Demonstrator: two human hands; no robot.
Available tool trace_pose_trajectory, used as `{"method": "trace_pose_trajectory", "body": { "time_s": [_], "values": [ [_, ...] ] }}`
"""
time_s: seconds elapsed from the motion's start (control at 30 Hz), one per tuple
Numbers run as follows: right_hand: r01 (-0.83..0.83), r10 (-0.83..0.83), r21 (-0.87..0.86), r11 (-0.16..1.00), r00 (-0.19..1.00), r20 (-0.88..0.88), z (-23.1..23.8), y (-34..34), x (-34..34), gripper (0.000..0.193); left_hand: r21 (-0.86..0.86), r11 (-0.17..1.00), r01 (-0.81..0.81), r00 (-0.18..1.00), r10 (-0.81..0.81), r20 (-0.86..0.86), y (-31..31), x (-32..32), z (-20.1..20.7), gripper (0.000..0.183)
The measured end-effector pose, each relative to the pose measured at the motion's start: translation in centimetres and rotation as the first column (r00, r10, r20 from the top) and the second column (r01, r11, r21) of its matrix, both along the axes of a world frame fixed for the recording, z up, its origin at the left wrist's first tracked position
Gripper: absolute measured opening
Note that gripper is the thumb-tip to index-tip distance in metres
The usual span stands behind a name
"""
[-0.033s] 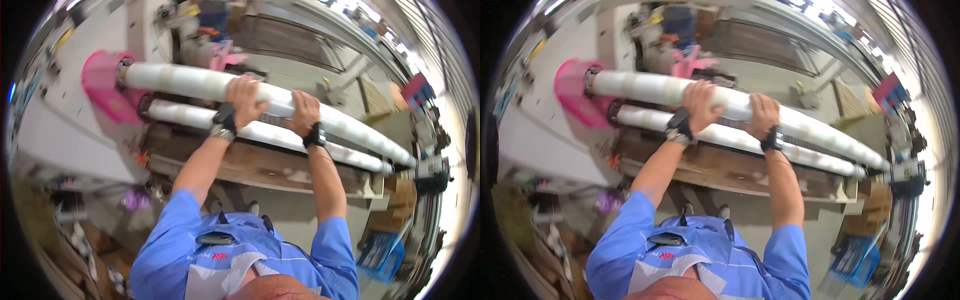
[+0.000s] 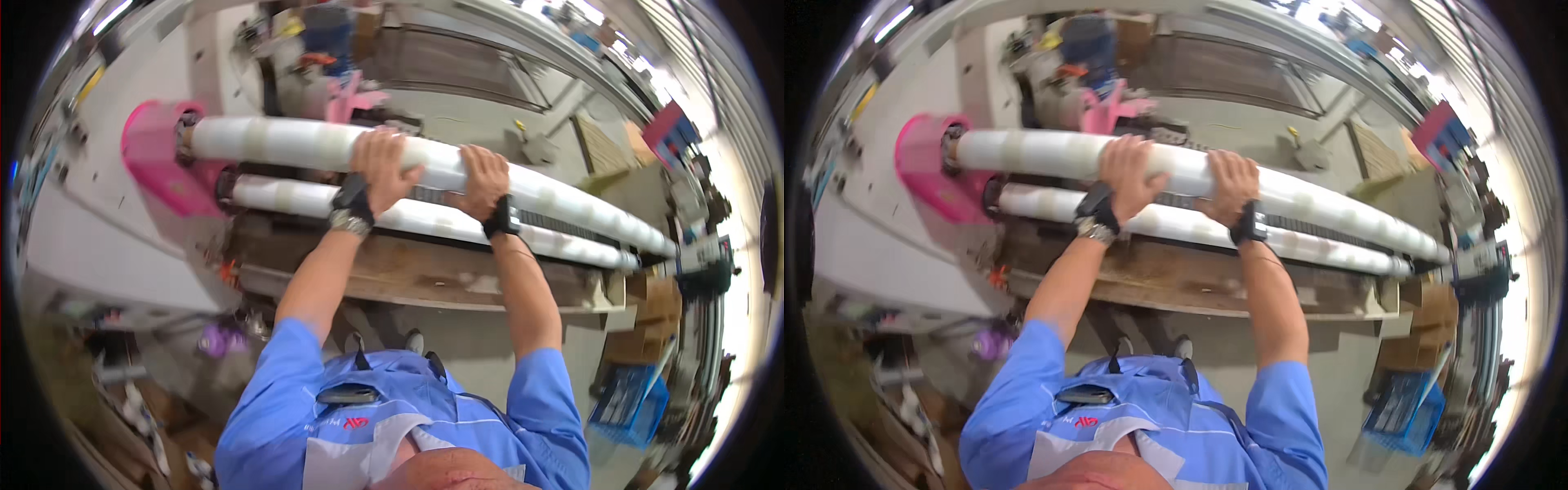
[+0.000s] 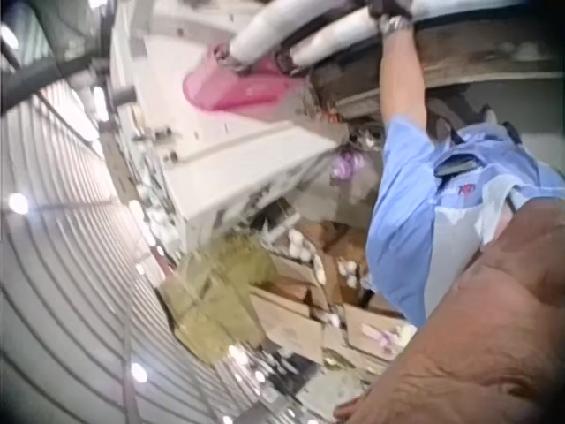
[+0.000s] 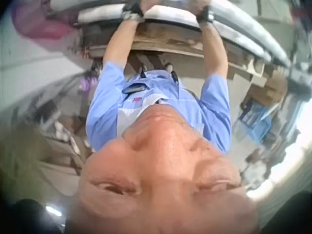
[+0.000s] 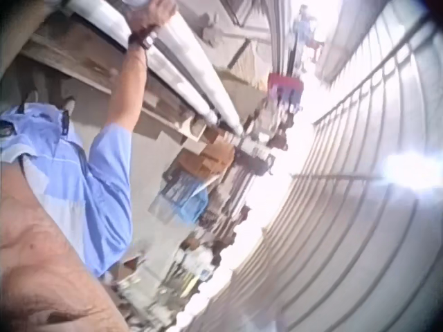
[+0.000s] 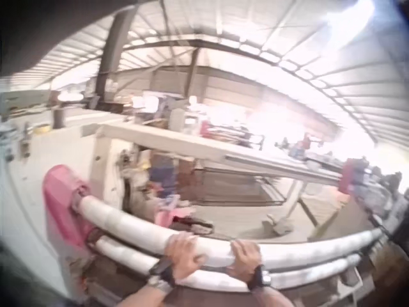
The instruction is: Operating a winding machine to manufacture rolls of film, including loading cardboard cores and removing finished rolls.
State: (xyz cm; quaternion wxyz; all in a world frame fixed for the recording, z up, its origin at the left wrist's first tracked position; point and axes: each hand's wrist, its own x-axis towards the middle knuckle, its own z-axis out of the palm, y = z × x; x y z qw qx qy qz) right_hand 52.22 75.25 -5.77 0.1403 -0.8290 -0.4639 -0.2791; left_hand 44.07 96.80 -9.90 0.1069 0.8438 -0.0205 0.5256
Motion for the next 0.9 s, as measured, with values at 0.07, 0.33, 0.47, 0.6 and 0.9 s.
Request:
{"method": "trace_pose_trajectory", "body": {
  "time_s": [0.07, 0.33, 0.47, 0.6, 0.9],
  "values": [
    [0.038, -0.038, 0.006, 0.999, 0.999, 0.017, -1.0, -0.7, 0.0, 0.087, 0.036, 0.998, -0.052, 0.998, 0.053, -0.035, -0.6, -0.2, -0.1, 0.055],
    [0.122, -0.12, 0.079, 0.989, 0.992, -0.03, -1.3, -1.5, -1.5, 0.084, 0.09, 0.993, -0.082, 0.987, 0.094, -0.132, -1.5, -0.1, 0.0, 0.057],
    [0.135, -0.128, 0.103, 0.986, 0.989, -0.067, -2.0, -1.4, -1.9, 0.081, 0.108, 0.991, -0.083, 0.99, 0.095, -0.108, -1.2, 0.2, 0.1, 0.058],
    [0.172, -0.168, 0.114, 0.978, 0.985, -0.048, -3.7, -1.7, -2.3, 0.088, 0.121, 0.989, -0.086, 0.984, 0.103, -0.142, -1.5, 0.1, 0.3, 0.057],
    [0.115, -0.103, 0.092, 0.989, 0.986, -0.13, -3.4, -2.2, -2.4, 0.087, 0.135, 0.985, -0.106, 0.976, 0.129, -0.174, -1.6, 0.1, 0.3, 0.056]
  ]
}}
